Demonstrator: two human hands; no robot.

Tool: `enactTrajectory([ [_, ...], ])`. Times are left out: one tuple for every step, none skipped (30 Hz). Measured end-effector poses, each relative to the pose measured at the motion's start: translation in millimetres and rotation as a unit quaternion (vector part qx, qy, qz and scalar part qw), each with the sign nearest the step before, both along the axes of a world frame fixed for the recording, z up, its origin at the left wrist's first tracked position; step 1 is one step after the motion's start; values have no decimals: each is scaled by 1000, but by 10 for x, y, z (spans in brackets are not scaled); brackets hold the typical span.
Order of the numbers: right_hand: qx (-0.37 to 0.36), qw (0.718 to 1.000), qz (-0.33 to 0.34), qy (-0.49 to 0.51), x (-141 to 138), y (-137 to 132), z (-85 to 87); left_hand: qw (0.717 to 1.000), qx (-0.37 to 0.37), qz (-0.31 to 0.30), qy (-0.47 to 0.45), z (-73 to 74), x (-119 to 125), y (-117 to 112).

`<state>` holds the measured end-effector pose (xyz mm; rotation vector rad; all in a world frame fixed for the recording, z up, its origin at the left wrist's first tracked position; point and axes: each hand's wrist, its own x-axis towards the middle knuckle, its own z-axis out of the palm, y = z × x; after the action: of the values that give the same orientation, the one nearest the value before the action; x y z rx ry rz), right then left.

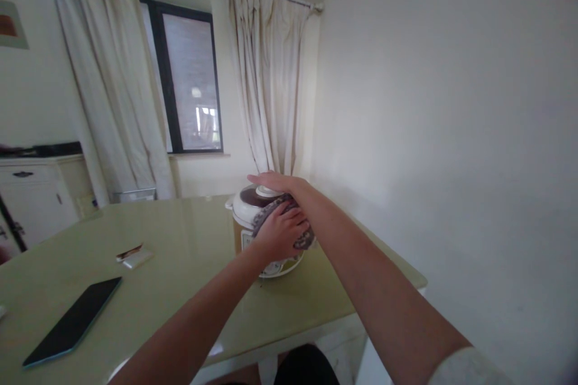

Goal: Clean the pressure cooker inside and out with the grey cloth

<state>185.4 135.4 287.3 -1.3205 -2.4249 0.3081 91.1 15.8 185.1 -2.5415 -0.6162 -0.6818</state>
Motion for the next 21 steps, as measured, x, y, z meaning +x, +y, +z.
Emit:
enactTrajectory([
  [-1, 1000, -1, -6, 0, -24, 10, 1000, -5, 20, -1, 45, 126, 35],
  [-2, 1000, -3, -10, 0, -51, 19, 998, -12, 57, -21, 84, 249, 70],
  [-6, 1000, -6, -15, 0, -77, 27, 993, -19, 103, -54, 108, 364, 99],
  [-12, 1000, -9, -20, 0, -103, 33, 985, -19, 147, -88, 110, 464, 120],
  [-18, 999, -14, -25, -1, -126, 39, 977, -11, 179, -112, 86, 544, 132],
  [-23, 999, -20, -28, -1, -145, 43, 975, 7, 190, -116, 35, 598, 135],
  [-28, 999, -26, -30, -2, -161, 47, 978, 31, 180, -99, -44, 623, 130],
  [-31, 999, -28, -31, -2, -174, 50, 984, 59, 157, -66, -145, 617, 119],
  [-34, 999, -25, -31, -1, -183, 52, 988, 83, 127, -23, -264, 584, 104],
  [-35, 999, -19, -29, 1, -191, 55, 990, 104, 96, 23, -396, 526, 85],
  [-35, 999, -13, -26, 5, -197, 57, 988, 119, 73, 61, -534, 448, 65],
  [-35, 999, -9, -23, 9, -203, 59, 986, 133, 53, 91, -672, 355, 42],
  [-35, 999, -7, -20, 14, -209, 61, 982, 146, 32, 115, -803, 254, 19],
  [-34, 999, -8, -19, 17, -214, 62, 978, 159, 6, 135, -922, 146, -5],
  [-33, 999, -10, -18, 20, -219, 62, 973, 170, -24, 153, -1022, 37, -28],
  [-32, 999, -13, -18, 21, -222, 60, 968, 178, -57, 169, -1096, -72, -49],
  [-30, 999, -17, -18, 20, -224, 56, 963, 182, -88, 180, -1142, -177, -67],
  [-27, 999, -22, -18, 18, -222, 49, 958, 184, -114, 186, -1155, -278, -79],
  [-24, 999, -26, -17, 16, -218, 41, 956, 184, -133, 187, -1136, -373, -87],
  [-20, 999, -30, -17, 14, -210, 33, 954, 185, -148, 186, -1087, -460, -88],
  [-16, 999, -30, -17, 12, -199, 25, 953, 185, -157, 182, -1011, -538, -83],
])
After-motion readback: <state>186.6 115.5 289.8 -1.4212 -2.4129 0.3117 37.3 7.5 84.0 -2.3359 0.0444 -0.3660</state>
